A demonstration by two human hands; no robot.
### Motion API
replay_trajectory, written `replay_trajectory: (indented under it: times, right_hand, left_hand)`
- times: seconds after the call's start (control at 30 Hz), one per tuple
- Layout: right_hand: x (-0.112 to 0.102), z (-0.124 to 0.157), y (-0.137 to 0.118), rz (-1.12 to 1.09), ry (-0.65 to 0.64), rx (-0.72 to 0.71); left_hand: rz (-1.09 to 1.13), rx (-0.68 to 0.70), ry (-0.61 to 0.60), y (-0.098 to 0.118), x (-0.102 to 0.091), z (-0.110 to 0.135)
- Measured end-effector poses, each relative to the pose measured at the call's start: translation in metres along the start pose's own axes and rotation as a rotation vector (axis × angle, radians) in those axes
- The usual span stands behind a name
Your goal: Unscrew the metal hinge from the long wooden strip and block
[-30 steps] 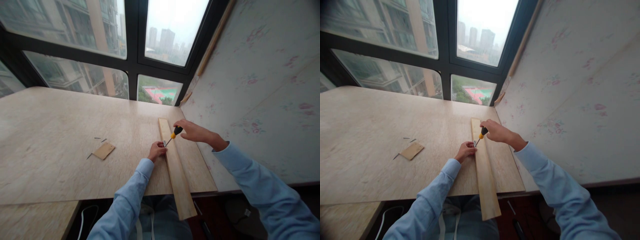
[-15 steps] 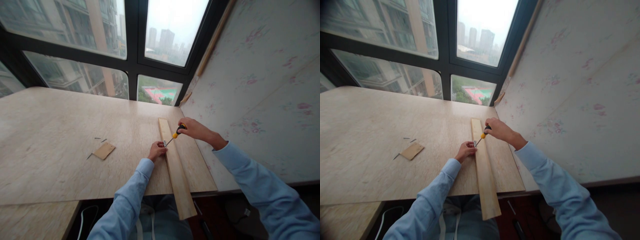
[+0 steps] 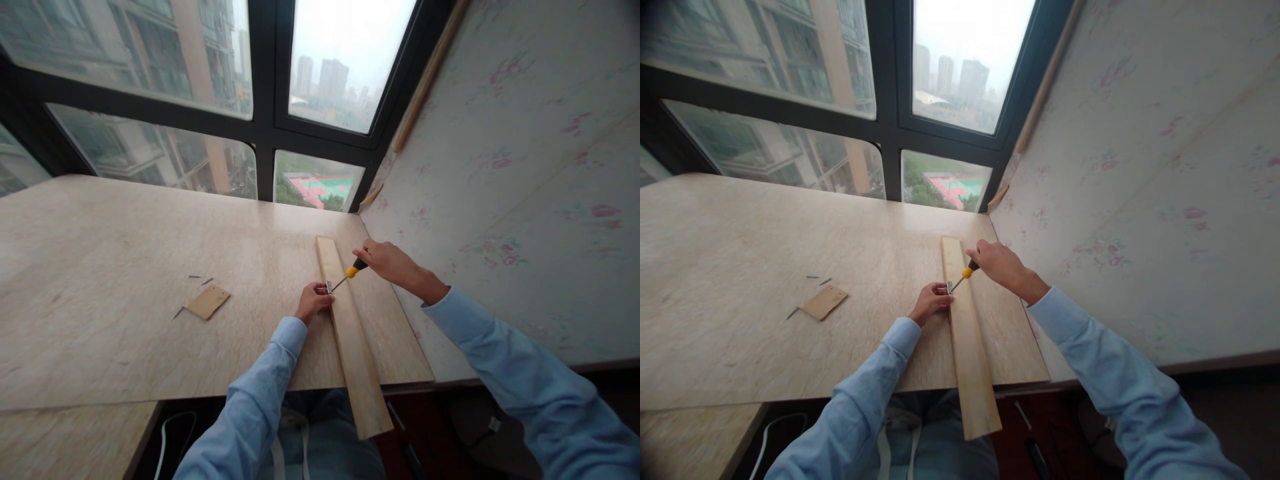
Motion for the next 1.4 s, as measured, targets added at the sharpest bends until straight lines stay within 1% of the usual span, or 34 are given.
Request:
replay_trajectory:
  times: [0.07,0.17,0.23,0.27,0.33,0.4,0.43,0.5,0.53,0.6,0.67,0.7,0.73,0.77,0.8,0.87,0.93,1.0,1.07,1.2,1.27,1.33,1.4]
  right_hand:
    - [-0.0036,-0.0017,0.0019,-0.104,-0.001,-0.011]
    - [-0.0062,-0.0003,0.0012,-0.307,-0.041,-0.098]
    - [-0.0054,0.0023,0.0006,-0.345,-0.049,-0.103]
    - [-0.0046,0.0034,0.0005,-0.318,-0.036,-0.077]
    - [-0.0025,0.0048,0.0009,-0.190,-0.004,0.014]
    - [-0.0008,0.0054,0.0004,-0.041,-0.008,0.084]
    - [-0.0003,0.0050,-0.0004,0.015,-0.020,0.085]
    - [-0.0012,0.0033,-0.0012,0.060,-0.030,0.053]
    - [-0.0024,0.0021,-0.0008,0.039,-0.021,0.028]
    - [-0.0052,0.0004,0.0002,-0.096,0.010,-0.047]
    - [-0.0071,0.0011,-0.0004,-0.274,0.025,-0.166]
    - [-0.0072,0.0024,-0.0015,-0.341,0.024,-0.225]
    - [-0.0068,0.0037,-0.0022,-0.376,0.027,-0.256]
    - [-0.0057,0.0046,-0.0022,-0.371,0.037,-0.249]
    - [-0.0043,0.0050,-0.0016,-0.329,0.053,-0.205]
    - [-0.0014,0.0051,0.0006,-0.183,0.075,-0.068]
    - [0.0005,0.0047,0.0017,-0.047,0.052,0.025]
    - [0.0004,0.0033,0.0030,-0.017,0.014,0.061]
    - [-0.0021,0.0010,0.0048,-0.108,0.011,0.047]
    - [-0.0069,-0.0002,0.0061,-0.440,0.014,-0.095]
    - [-0.0054,0.0015,0.0067,-0.557,-0.009,-0.086]
    - [-0.0024,0.0035,0.0068,-0.553,-0.001,-0.019]
    - [-0.0003,0.0052,0.0063,-0.433,0.044,0.065]
  left_hand:
    - [-0.005,-0.003,0.006,-0.0003,-0.0001,-0.0006]
    - [0.002,-0.011,0.005,-0.0003,0.0001,-0.0005]
    - [0.007,-0.012,-0.001,-0.0001,0.0004,0.0000]
    - [0.007,-0.009,-0.003,0.0001,0.0004,0.0003]
    - [0.009,-0.001,-0.001,0.0006,0.0001,0.0007]
    - [0.014,0.000,0.000,0.0010,-0.0001,0.0010]
    - [0.016,-0.003,0.000,0.0011,-0.0002,0.0012]
    - [0.015,-0.009,0.001,0.0014,-0.0002,0.0015]
    - [0.012,-0.011,0.003,0.0016,-0.0002,0.0017]
    - [0.009,-0.013,0.005,0.0020,0.0001,0.0019]
    - [0.015,-0.015,0.004,0.0023,0.0004,0.0022]
    - [0.019,-0.015,0.004,0.0025,0.0005,0.0023]
    - [0.021,-0.016,0.005,0.0026,0.0005,0.0024]
    - [0.022,-0.016,0.006,0.0026,0.0005,0.0024]
    - [0.022,-0.015,0.008,0.0027,0.0003,0.0024]
    - [0.023,-0.012,0.011,0.0026,-0.0001,0.0023]
    - [0.024,-0.013,0.016,0.0021,-0.0006,0.0019]
    - [0.024,-0.014,0.021,0.0014,-0.0009,0.0013]
    - [0.021,-0.015,0.022,0.0008,-0.0010,0.0007]
    - [0.027,-0.015,0.015,0.0005,-0.0005,0.0001]
    - [0.027,-0.015,0.012,0.0006,-0.0002,0.0003]
    - [0.023,-0.015,0.008,0.0008,0.0000,0.0007]
    - [0.021,-0.013,0.005,0.0011,0.0000,0.0009]
Point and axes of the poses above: each hand's wrist, its own z-axis away from the middle knuckle, its own x-axis out of the palm, y = z × x, the point moved 4 cm from there along -z, towards the middle knuckle, and after that the axes turned 14 degrees about y, right-handed, at the moved point
